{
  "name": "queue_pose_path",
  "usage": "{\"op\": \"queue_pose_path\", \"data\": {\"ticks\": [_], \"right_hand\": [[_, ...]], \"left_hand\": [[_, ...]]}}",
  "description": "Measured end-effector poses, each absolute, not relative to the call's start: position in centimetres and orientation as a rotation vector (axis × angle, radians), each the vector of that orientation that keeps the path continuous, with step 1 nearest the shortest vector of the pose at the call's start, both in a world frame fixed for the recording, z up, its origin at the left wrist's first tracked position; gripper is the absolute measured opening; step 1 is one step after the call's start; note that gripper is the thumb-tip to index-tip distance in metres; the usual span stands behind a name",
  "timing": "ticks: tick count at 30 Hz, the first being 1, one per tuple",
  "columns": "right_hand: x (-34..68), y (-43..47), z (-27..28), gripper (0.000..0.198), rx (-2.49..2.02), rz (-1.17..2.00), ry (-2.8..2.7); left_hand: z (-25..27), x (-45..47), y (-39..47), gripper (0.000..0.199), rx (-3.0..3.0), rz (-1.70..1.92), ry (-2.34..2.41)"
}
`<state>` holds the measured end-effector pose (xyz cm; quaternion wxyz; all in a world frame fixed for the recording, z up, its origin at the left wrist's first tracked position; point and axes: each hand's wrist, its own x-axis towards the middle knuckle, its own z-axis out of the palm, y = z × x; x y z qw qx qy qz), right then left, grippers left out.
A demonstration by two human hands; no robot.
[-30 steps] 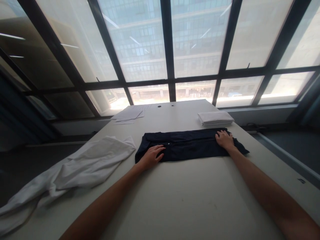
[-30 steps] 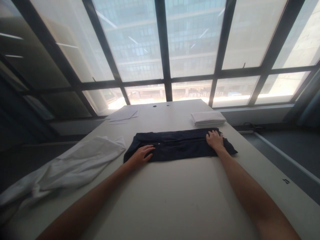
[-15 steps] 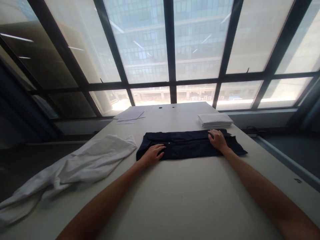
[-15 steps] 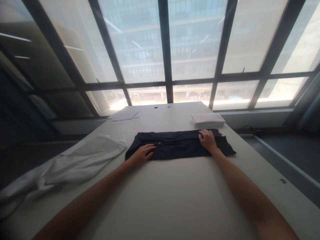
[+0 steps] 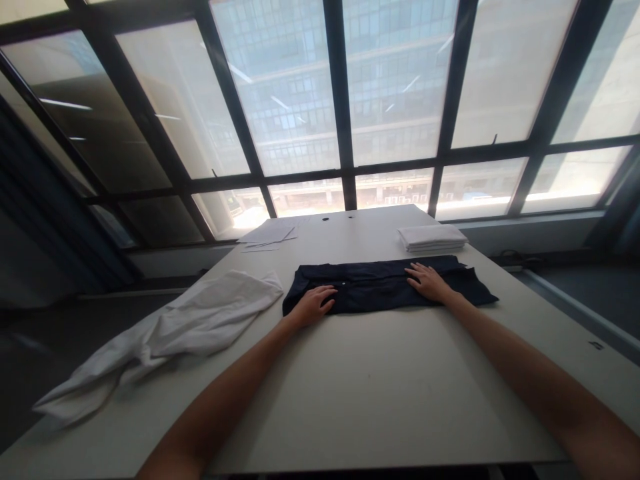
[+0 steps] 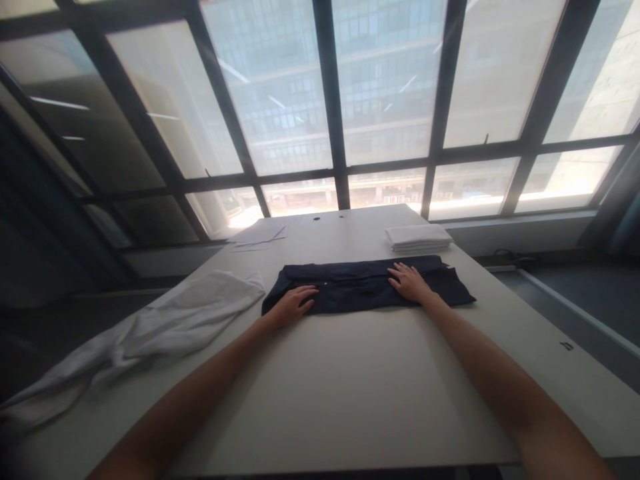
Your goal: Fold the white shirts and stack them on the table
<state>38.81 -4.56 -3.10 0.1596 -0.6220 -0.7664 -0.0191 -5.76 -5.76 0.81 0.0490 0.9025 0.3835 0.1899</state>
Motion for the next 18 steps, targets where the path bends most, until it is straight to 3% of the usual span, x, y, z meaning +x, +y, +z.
{"op": "queue_pose_path", "data": {"ticks": [11, 18], "right_hand": [[38.0, -8.6, -2.5, 0.044, -1.561, -0.187, -2.079], [34.8, -9.7, -0.8, 0.030, -1.180, -0.033, -2.201]], "left_hand": [[1.1, -6.0, -9.1, 0.040, 2.768, 0.561, 1.200], [1.3, -6.3, -8.2, 0.032, 2.716, 0.696, 1.218]]}}
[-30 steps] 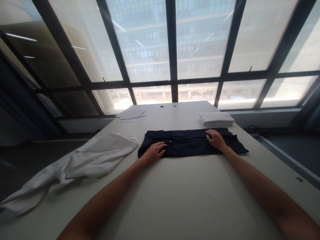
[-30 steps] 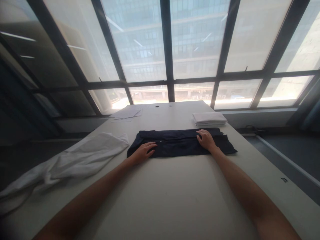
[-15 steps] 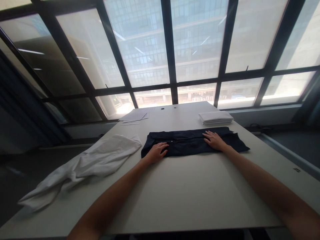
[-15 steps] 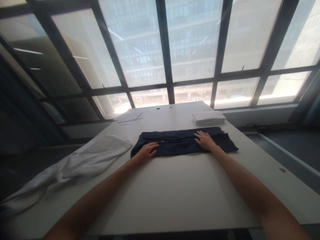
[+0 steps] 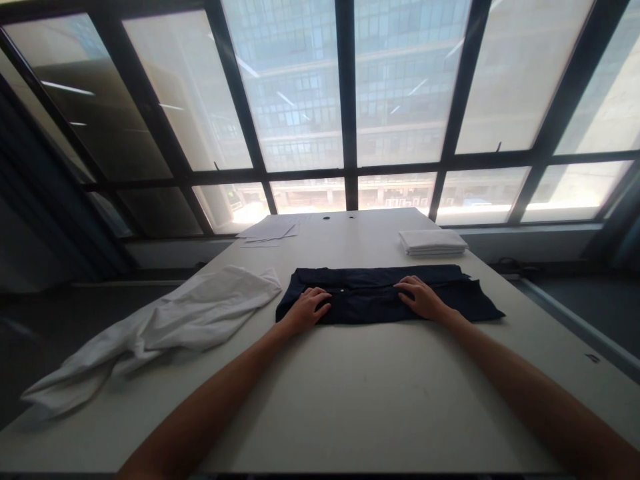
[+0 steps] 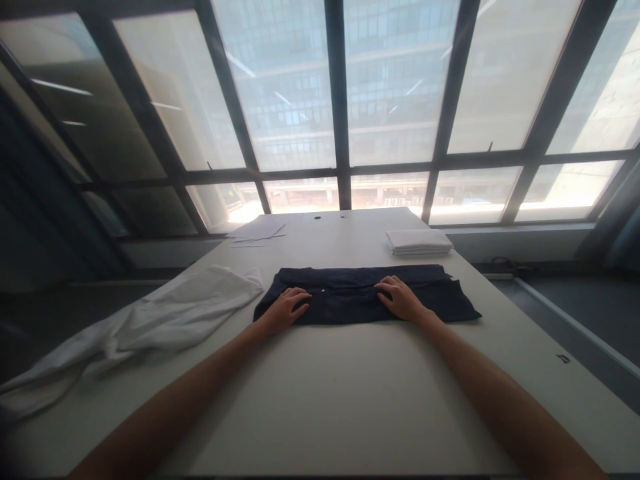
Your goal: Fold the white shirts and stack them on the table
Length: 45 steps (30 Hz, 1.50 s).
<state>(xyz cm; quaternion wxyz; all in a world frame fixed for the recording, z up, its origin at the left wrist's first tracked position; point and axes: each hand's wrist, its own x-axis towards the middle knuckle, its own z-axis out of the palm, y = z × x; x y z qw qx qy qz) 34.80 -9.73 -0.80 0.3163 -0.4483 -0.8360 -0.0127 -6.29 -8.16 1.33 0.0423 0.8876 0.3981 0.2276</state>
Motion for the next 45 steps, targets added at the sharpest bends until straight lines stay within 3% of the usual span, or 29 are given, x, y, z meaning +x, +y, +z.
{"op": "queue_pose_path", "data": {"ticks": [45], "right_hand": [[34.8, -8.9, -1.2, 0.025, -1.363, 0.071, -2.181]], "left_hand": [[1.3, -5.6, -7.6, 0.029, 2.718, 0.708, 1.140]]}}
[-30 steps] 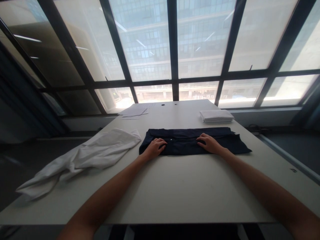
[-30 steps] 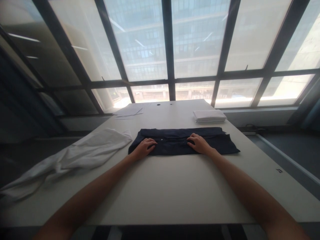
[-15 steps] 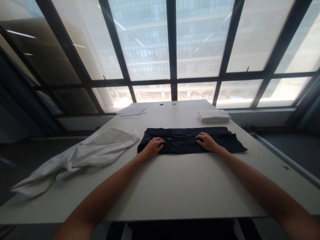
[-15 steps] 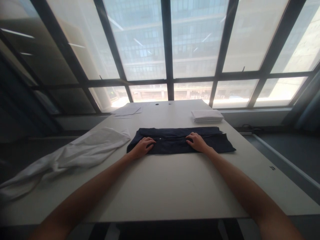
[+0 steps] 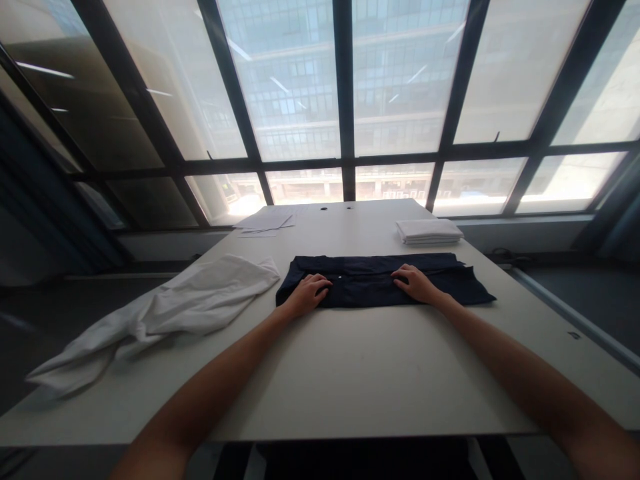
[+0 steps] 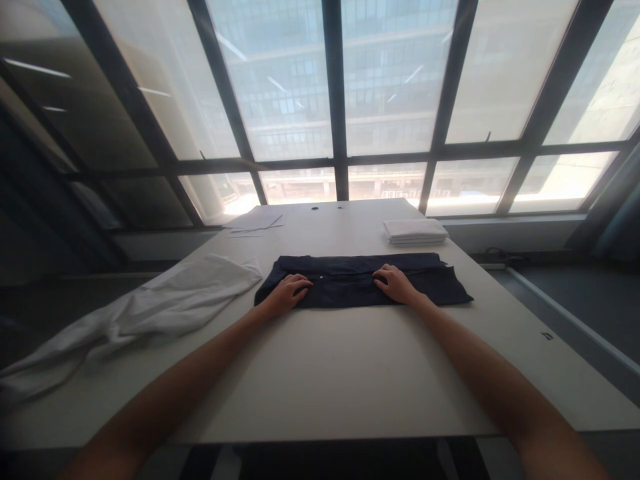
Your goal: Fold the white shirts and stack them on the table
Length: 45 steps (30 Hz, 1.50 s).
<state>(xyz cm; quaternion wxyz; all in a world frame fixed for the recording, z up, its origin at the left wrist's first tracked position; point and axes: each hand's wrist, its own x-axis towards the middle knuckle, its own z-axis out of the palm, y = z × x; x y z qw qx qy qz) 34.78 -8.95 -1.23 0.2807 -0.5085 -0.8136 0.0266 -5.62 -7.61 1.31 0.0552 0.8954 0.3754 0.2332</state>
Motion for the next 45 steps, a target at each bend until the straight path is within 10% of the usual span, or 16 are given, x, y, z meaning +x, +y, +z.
{"op": "queue_pose_path", "data": {"ticks": [45], "right_hand": [[34.3, -10.8, 0.8, 0.017, -1.364, 0.083, -2.297]], "left_hand": [[3.1, -5.8, -8.6, 0.042, 2.856, 0.341, 1.665]]}}
